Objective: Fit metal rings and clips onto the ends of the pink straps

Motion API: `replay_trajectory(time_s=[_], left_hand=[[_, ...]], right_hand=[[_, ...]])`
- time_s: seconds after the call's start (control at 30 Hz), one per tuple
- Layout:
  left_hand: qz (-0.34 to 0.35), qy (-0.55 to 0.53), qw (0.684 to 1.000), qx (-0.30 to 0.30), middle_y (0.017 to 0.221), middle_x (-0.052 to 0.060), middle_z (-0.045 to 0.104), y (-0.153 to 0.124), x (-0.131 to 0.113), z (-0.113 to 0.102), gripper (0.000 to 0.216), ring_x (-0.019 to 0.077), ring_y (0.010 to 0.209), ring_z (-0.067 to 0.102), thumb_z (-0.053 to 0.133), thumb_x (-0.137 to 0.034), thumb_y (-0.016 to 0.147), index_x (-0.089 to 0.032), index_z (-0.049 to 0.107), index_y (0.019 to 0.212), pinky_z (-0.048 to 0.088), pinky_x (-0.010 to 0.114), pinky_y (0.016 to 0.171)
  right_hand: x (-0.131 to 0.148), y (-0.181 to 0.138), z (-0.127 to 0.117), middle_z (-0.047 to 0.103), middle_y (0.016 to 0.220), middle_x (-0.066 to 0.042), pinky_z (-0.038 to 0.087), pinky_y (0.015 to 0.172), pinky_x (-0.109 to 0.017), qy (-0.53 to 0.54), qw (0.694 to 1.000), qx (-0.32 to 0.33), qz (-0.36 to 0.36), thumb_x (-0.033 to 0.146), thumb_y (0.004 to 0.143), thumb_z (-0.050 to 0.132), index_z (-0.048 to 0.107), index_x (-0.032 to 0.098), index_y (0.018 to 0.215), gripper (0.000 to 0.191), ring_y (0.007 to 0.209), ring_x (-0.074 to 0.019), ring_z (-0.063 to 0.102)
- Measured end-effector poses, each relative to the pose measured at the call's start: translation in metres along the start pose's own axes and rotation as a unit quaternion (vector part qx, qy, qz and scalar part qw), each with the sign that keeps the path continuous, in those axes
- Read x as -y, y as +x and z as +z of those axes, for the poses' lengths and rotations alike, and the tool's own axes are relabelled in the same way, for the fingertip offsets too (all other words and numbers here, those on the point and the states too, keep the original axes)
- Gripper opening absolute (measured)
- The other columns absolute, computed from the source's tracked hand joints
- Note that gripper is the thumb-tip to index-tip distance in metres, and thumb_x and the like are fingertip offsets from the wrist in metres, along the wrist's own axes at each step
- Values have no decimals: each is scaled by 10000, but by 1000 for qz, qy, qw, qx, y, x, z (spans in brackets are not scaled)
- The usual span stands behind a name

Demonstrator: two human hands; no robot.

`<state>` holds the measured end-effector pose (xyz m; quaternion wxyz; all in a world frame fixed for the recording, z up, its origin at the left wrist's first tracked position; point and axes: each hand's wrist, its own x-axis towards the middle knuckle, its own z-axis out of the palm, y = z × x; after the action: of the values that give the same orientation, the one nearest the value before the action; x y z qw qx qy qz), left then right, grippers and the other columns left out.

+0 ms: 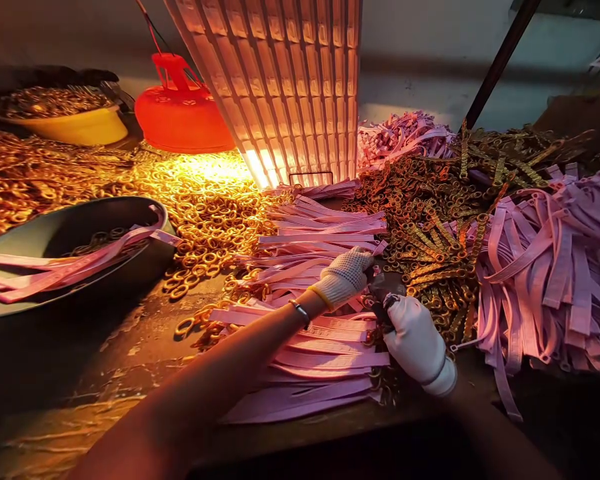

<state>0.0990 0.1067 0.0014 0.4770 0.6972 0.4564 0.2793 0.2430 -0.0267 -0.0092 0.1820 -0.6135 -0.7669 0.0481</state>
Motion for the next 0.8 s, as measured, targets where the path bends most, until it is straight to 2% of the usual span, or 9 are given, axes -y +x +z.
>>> replay_trajectory(time_s=[0.1, 0.2, 0.3, 0.37, 0.47, 0.57, 0.63, 0.7, 0.8], left_hand=[[-22, -41, 998, 41, 792, 56, 661, -36, -2, -16, 149, 122, 524, 523, 594, -275, 858, -159, 687, 845, 412, 248, 495], [-96, -163, 981, 42, 678, 1, 601, -82, -1, -29, 214, 71, 394, 370, 575, -385, 865, -181, 617, 917, 309, 206, 382], [-164, -268, 949, -6, 565, -55, 455, -120, -1, -31, 250, 55, 394, 316, 619, -414, 831, -199, 505, 773, 249, 170, 365], [-180, -265, 947, -25, 530, -72, 384, -135, -1, -28, 313, 53, 389, 280, 587, -453, 858, -208, 447, 723, 228, 169, 360], [-168, -198, 965, -19, 510, -76, 350, -140, 3, -25, 360, 69, 396, 273, 548, -502, 892, -212, 450, 703, 227, 188, 370], [-76, -30, 997, -6, 609, -9, 544, -135, 14, -25, 300, 110, 536, 455, 593, -426, 899, -184, 581, 722, 359, 212, 495], [-12, 24, 999, 20, 740, 32, 655, -131, 22, -25, 230, 138, 662, 540, 604, -351, 896, -175, 648, 756, 434, 238, 637], [-2, -38, 997, 73, 767, 40, 670, -127, 27, -24, 225, 143, 672, 553, 593, -344, 898, -171, 647, 766, 456, 251, 673], [-82, -171, 975, 113, 589, -17, 538, -126, 25, -24, 325, 98, 485, 420, 559, -456, 932, -184, 560, 754, 354, 210, 472]], right_hand=[[-3, 2, -5, 694, 940, -113, 496, 865, -354, 121, 991, -47, -17, 34, 694, 471, 668, 166, 1061, 437, 922, -266, 637], [9, 9, -7, 709, 1027, -85, 489, 857, -304, 217, 973, -52, -52, 43, 761, 451, 638, 201, 1161, 468, 973, -228, 656], [28, 16, -7, 724, 990, -72, 470, 804, -284, 192, 979, -4, -66, 93, 850, 466, 658, 209, 1091, 329, 939, -218, 667], [40, 19, -8, 719, 904, -75, 446, 732, -289, 115, 991, 40, -60, 130, 868, 498, 673, 195, 988, 222, 864, -224, 667], [49, 19, -8, 706, 851, -93, 398, 640, -308, -12, 993, 83, -79, 133, 840, 530, 679, 174, 915, 171, 783, -236, 658], [52, 15, -6, 696, 809, -122, 363, 574, -329, -101, 984, 99, -111, 104, 842, 498, 683, 160, 859, 195, 710, -248, 645], [53, 12, -1, 693, 791, -133, 366, 555, -337, -120, 980, 94, -128, 100, 845, 488, 686, 154, 842, 206, 678, -254, 636], [55, 10, 2, 704, 820, -141, 406, 579, -338, -106, 983, 78, -132, 111, 860, 491, 697, 141, 887, 209, 694, -255, 639], [53, 11, 0, 727, 961, -136, 484, 708, -326, -19, 992, 53, -114, 108, 881, 493, 684, 139, 1089, 285, 830, -248, 664]])
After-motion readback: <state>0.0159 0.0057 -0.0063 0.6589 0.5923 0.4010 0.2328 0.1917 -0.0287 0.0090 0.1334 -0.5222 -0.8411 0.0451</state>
